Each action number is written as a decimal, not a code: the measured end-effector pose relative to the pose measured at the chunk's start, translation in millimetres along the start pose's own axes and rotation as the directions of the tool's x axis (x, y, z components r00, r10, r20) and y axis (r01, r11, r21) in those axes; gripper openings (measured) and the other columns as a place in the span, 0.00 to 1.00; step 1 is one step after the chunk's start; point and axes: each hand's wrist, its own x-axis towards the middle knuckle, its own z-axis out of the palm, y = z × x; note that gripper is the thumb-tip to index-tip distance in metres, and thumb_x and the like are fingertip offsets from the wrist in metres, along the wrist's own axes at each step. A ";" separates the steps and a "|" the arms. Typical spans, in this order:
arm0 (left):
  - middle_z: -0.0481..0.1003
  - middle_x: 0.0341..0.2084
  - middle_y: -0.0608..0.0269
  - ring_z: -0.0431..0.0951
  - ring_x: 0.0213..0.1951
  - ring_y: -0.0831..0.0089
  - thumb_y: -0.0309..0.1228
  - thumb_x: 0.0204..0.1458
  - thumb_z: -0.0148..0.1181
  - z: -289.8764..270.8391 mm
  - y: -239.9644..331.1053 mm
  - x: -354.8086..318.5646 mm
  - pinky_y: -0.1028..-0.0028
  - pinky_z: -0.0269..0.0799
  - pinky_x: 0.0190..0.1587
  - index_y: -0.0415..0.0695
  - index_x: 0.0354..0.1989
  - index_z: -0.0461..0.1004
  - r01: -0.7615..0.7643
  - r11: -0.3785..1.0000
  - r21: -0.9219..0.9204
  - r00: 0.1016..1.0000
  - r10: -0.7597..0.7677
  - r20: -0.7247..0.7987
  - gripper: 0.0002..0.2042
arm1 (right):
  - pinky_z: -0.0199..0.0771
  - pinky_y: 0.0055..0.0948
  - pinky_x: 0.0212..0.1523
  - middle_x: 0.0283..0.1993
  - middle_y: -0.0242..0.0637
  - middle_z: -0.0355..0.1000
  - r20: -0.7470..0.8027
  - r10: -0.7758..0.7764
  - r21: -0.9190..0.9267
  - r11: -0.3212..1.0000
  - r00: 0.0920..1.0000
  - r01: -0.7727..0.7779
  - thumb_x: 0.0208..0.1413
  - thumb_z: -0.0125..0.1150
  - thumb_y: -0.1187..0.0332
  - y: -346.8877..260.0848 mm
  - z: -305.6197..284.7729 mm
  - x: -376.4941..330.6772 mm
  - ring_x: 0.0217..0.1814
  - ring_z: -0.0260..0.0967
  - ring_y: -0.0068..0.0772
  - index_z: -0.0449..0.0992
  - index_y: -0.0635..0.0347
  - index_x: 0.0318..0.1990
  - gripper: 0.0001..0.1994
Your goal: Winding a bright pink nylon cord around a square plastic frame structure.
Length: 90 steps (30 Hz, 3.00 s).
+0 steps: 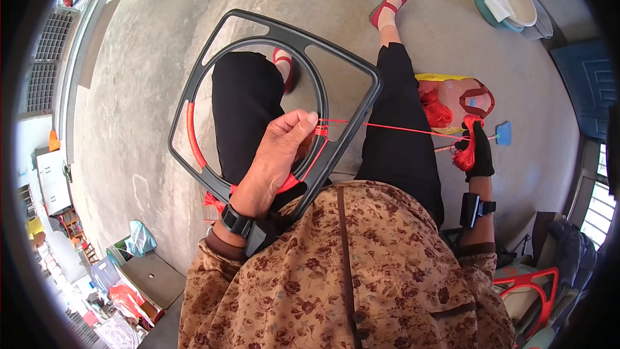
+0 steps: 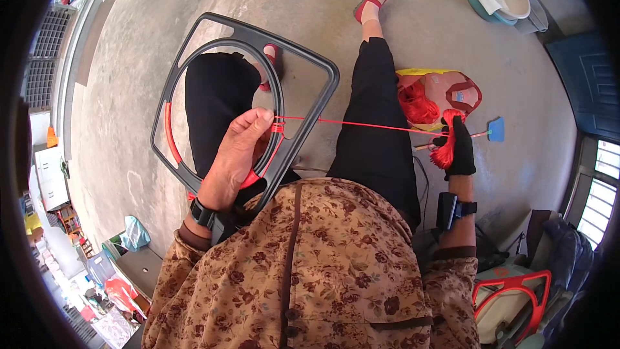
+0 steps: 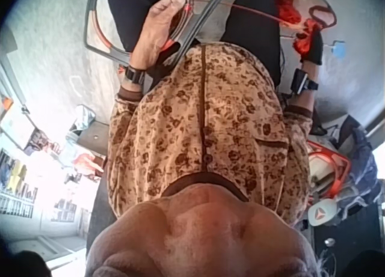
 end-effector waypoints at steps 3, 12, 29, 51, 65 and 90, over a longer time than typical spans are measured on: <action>0.65 0.16 0.80 0.59 0.18 0.90 0.36 0.58 0.60 -4.4 0.7 2.2 0.86 0.51 0.22 0.48 0.27 0.76 0.050 0.998 0.035 0.999 -0.051 0.013 0.09 | 0.75 0.31 0.31 0.34 0.36 0.73 -0.339 -0.188 -0.255 0.962 0.922 0.102 0.59 0.60 0.55 -4.3 28.2 7.8 0.32 0.72 0.34 0.72 0.60 0.49 0.19; 0.70 0.20 0.80 0.61 0.19 0.91 0.32 0.56 0.62 1.5 -0.4 2.0 0.87 0.52 0.22 0.45 0.32 0.79 0.078 0.997 0.026 0.996 -0.079 0.034 0.05 | 0.73 0.30 0.45 0.41 0.39 0.76 0.217 -0.613 -0.823 0.305 0.760 0.480 0.56 0.61 0.65 20.8 190.8 54.4 0.43 0.74 0.30 0.78 0.63 0.46 0.13; 0.76 0.24 0.77 0.66 0.23 0.90 0.34 0.58 0.61 1.8 -1.4 -2.7 0.86 0.60 0.26 0.40 0.36 0.80 0.128 0.988 0.084 0.979 -0.140 0.148 0.09 | 0.73 0.31 0.51 0.53 0.42 0.72 0.418 0.261 -0.073 0.964 0.870 -0.254 0.65 0.50 0.55 83.3 292.6 38.2 0.51 0.72 0.32 0.67 0.65 0.59 0.23; 0.75 0.25 0.76 0.72 0.26 0.90 0.35 0.58 0.61 2.5 4.3 1.8 0.87 0.67 0.28 0.42 0.36 0.77 0.060 0.997 0.048 0.996 -0.063 0.065 0.09 | 0.57 0.21 0.23 0.25 0.24 0.57 0.309 -0.050 0.386 0.919 0.950 -0.077 0.69 0.40 0.56 -8.8 115.1 -44.0 0.20 0.55 0.16 0.66 0.60 0.50 0.17; 0.70 0.19 0.77 0.66 0.20 0.90 0.29 0.56 0.60 -1.2 2.0 6.1 0.87 0.63 0.23 0.45 0.29 0.76 0.063 0.998 -0.004 0.997 -0.063 0.050 0.04 | 0.71 0.29 0.37 0.34 0.37 0.74 0.232 -0.546 -0.960 0.003 0.805 0.279 0.57 0.62 0.63 13.6 142.9 33.3 0.35 0.73 0.27 0.77 0.61 0.42 0.12; 0.79 0.30 0.70 0.74 0.31 0.87 0.32 0.58 0.60 1.8 0.1 1.3 0.85 0.69 0.36 0.38 0.37 0.79 0.005 0.997 0.080 0.983 -0.019 0.182 0.09 | 0.71 0.30 0.52 0.54 0.40 0.71 0.521 0.083 0.151 0.970 0.849 -0.188 0.63 0.52 0.58 88.3 246.8 82.1 0.51 0.71 0.32 0.67 0.59 0.59 0.21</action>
